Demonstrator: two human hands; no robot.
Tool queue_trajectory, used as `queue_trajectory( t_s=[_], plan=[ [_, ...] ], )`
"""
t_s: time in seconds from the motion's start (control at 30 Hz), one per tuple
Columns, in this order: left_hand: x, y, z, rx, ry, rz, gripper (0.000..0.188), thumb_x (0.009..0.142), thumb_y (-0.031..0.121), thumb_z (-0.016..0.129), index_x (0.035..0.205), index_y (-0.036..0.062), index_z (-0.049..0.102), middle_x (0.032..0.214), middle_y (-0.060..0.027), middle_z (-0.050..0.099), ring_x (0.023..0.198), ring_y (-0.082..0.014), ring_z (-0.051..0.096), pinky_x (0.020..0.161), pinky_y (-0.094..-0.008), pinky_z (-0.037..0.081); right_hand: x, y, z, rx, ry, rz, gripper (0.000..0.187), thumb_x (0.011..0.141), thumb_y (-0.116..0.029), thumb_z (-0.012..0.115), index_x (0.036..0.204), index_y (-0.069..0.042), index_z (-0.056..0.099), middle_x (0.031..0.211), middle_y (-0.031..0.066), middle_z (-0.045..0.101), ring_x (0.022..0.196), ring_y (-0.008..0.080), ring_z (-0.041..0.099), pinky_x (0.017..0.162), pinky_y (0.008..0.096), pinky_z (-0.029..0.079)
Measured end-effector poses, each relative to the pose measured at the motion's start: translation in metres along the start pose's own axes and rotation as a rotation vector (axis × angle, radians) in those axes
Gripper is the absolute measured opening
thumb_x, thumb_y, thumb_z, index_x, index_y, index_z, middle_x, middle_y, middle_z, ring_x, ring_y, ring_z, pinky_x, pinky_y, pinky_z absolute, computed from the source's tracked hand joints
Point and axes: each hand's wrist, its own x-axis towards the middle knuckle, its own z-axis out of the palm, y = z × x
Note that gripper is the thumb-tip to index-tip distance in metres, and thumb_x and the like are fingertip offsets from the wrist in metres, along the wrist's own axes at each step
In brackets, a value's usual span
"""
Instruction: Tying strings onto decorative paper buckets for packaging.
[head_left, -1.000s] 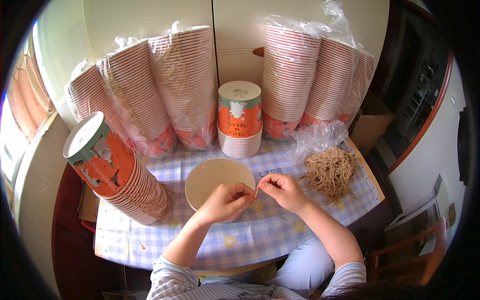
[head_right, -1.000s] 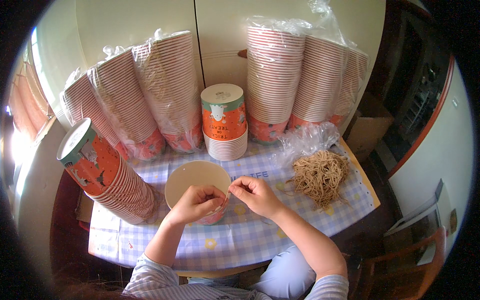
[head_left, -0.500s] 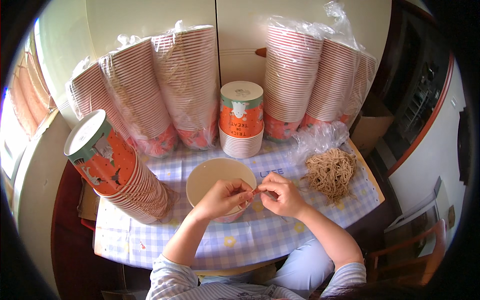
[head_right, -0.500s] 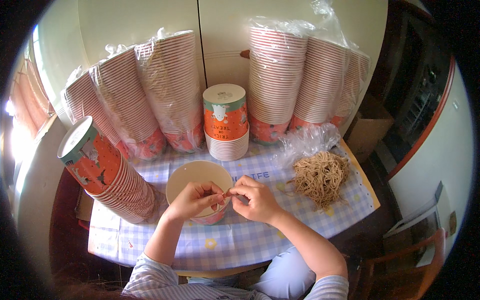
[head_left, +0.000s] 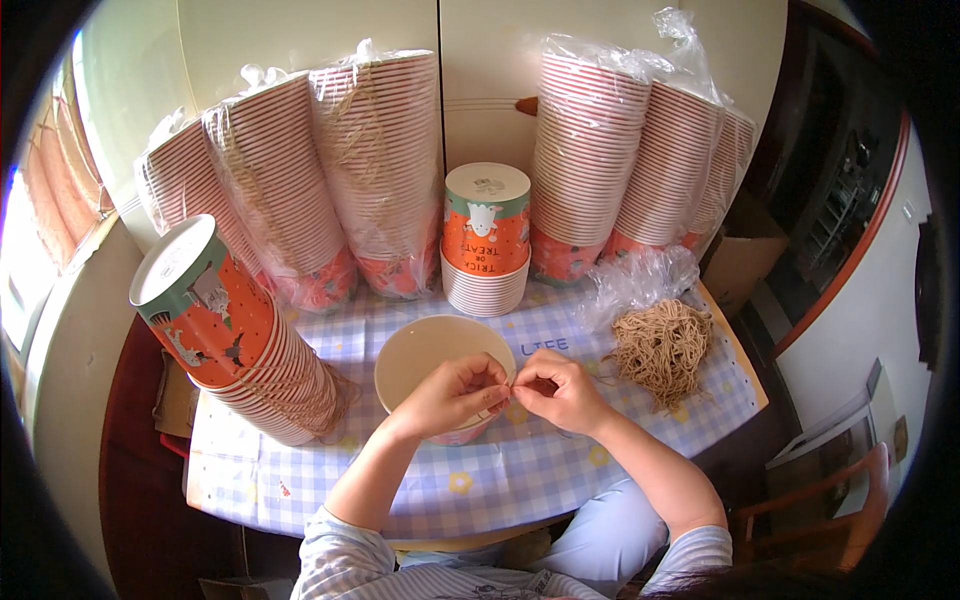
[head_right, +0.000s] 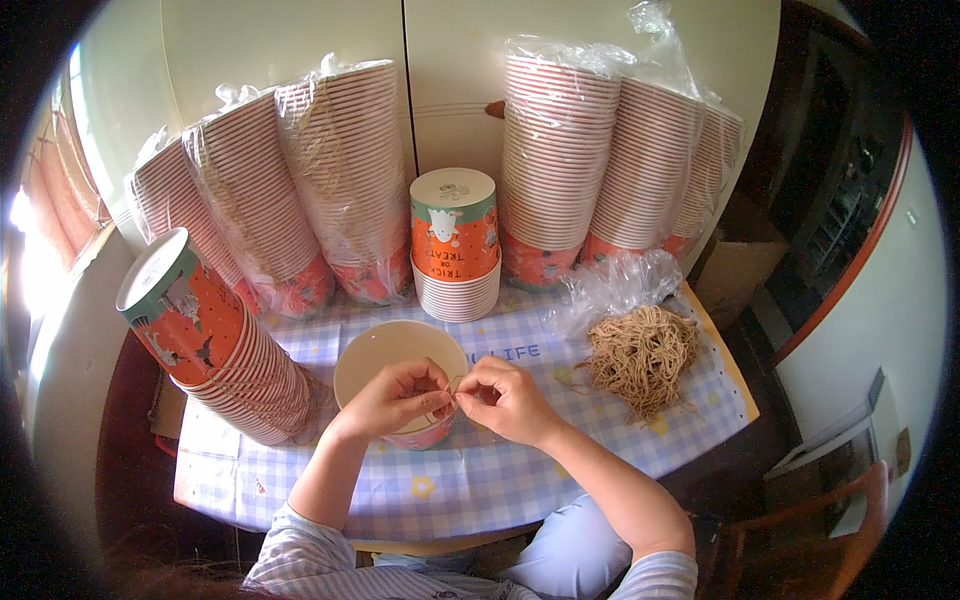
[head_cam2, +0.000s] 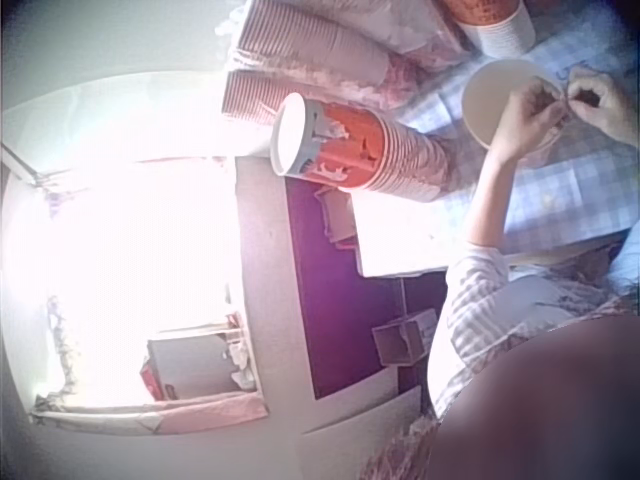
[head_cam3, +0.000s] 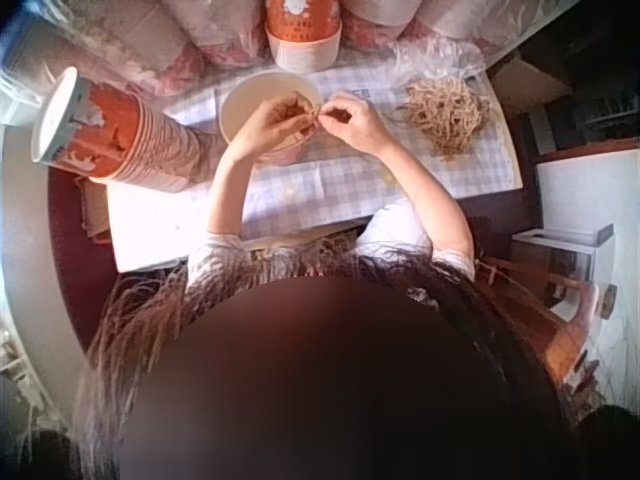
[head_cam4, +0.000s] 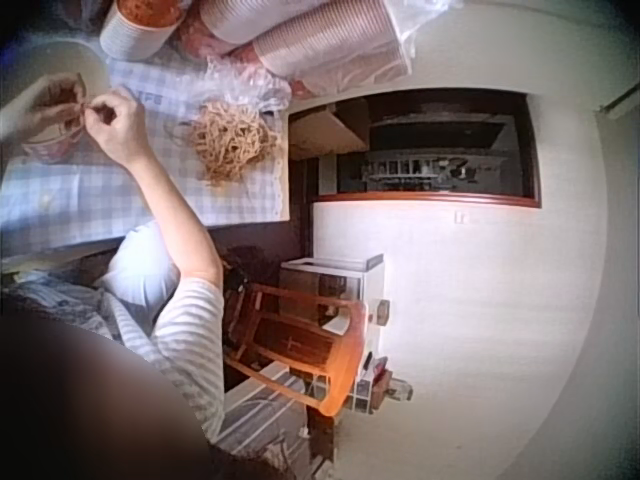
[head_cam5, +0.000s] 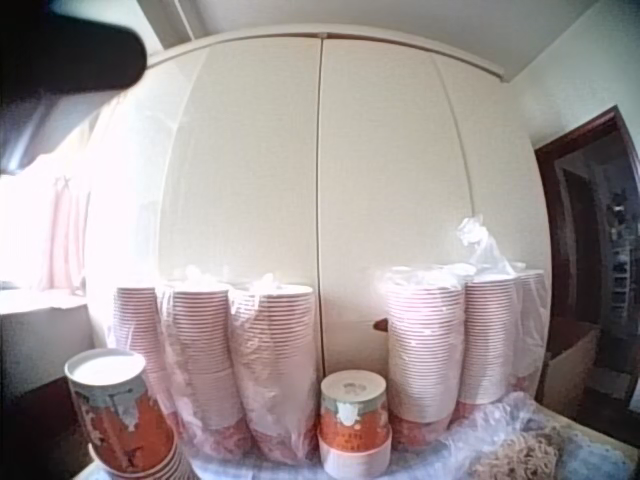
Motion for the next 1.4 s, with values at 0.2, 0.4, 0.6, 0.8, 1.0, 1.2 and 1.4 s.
queue_trajectory(
  t_s=[0.2, 0.4, 0.6, 0.8, 1.0, 1.2, 1.4],
  plan=[
    [0.0, 0.002, -0.006, 0.098, -0.018, -0.073, 0.008, 0.085, 0.009, 0.051, 0.087, 0.0018, 0.049, 0.077, -0.0023, 0.054, 0.071, -0.0079, 0.053, 0.062, -0.0205, 0.043, -0.001, 0.002, -0.004, 0.046, 0.092, 0.017, 0.005, 0.073, -0.004, 0.061, 0.072, -0.003, 0.057, 0.074, -0.0002, 0.049, 0.058, 0.0047, 0.045, 0.051, 0.0189, 0.038],
    [0.0, -0.004, -0.011, 0.08, -0.025, -0.062, 0.009, 0.085, 0.009, 0.052, 0.086, 0.0022, 0.047, 0.078, -0.003, 0.054, 0.067, -0.0095, 0.054, 0.06, -0.0214, 0.044, -0.001, -0.005, -0.002, 0.018, 0.094, -0.031, 0.006, 0.072, -0.005, 0.062, 0.072, -0.004, 0.057, 0.076, -0.0003, 0.048, 0.059, 0.0052, 0.045, 0.051, 0.0189, 0.037],
    [0.001, -0.002, -0.014, -0.024, 0.083, -0.144, 0.011, 0.081, 0.004, 0.056, 0.086, 0.0013, 0.047, 0.081, -0.0033, 0.054, 0.077, -0.0097, 0.053, 0.068, -0.0217, 0.043, -0.007, -0.019, 0.009, -0.176, -0.023, -0.214, 0.009, 0.067, -0.007, 0.065, 0.072, -0.01, 0.059, 0.077, 0.0011, 0.049, 0.062, 0.0119, 0.052, 0.051, 0.0253, 0.043],
    [-0.004, 0.009, -0.014, 0.102, 0.057, -0.099, 0.014, 0.075, -0.001, 0.06, 0.082, 0.0029, 0.05, 0.083, -0.0022, 0.053, 0.077, -0.0084, 0.052, 0.068, -0.0197, 0.043, -0.009, -0.022, 0.022, -0.411, -0.141, -0.34, 0.011, 0.067, -0.011, 0.067, 0.073, -0.012, 0.058, 0.078, 0.0007, 0.052, 0.06, 0.0145, 0.055, 0.051, 0.026, 0.045],
    [-0.004, 0.003, -0.008, 0.235, 0.039, 0.008, 0.016, 0.072, 0.004, 0.064, 0.081, 0.002, 0.051, 0.08, -0.0052, 0.057, 0.076, -0.0129, 0.06, 0.064, -0.0219, 0.047, -0.007, -0.006, 0.016, 0.056, 0.017, 0.088, 0.032, 0.073, -0.003, 0.065, 0.097, -0.004, 0.043, 0.08, 0.0023, 0.053, 0.06, 0.0073, 0.053, 0.051, 0.0223, 0.043],
    [-0.005, 0.002, -0.007, 0.434, 0.135, 0.079, 0.024, 0.072, 0.01, 0.067, 0.085, 0.002, 0.048, 0.078, -0.0071, 0.056, 0.069, -0.0135, 0.058, 0.058, -0.0238, 0.046, -0.006, -0.003, 0.021, 0.075, -0.053, 0.151, 0.031, 0.075, -0.002, 0.064, 0.097, -0.004, 0.043, 0.084, 0.0029, 0.054, 0.066, 0.0052, 0.052, 0.057, 0.02, 0.044],
    [-0.004, 0.004, -0.003, 0.262, 0.206, -0.049, 0.029, 0.073, 0.018, 0.067, 0.087, 0.0014, 0.047, 0.075, -0.0086, 0.055, 0.066, -0.013, 0.056, 0.053, -0.0262, 0.044, -0.006, -0.014, 0.025, -0.096, -0.02, 0.115, 0.026, 0.075, -0.001, 0.063, 0.093, -0.004, 0.045, 0.079, 0.0011, 0.056, 0.072, 0.0067, 0.055, 0.061, 0.0202, 0.046]
  ],
)
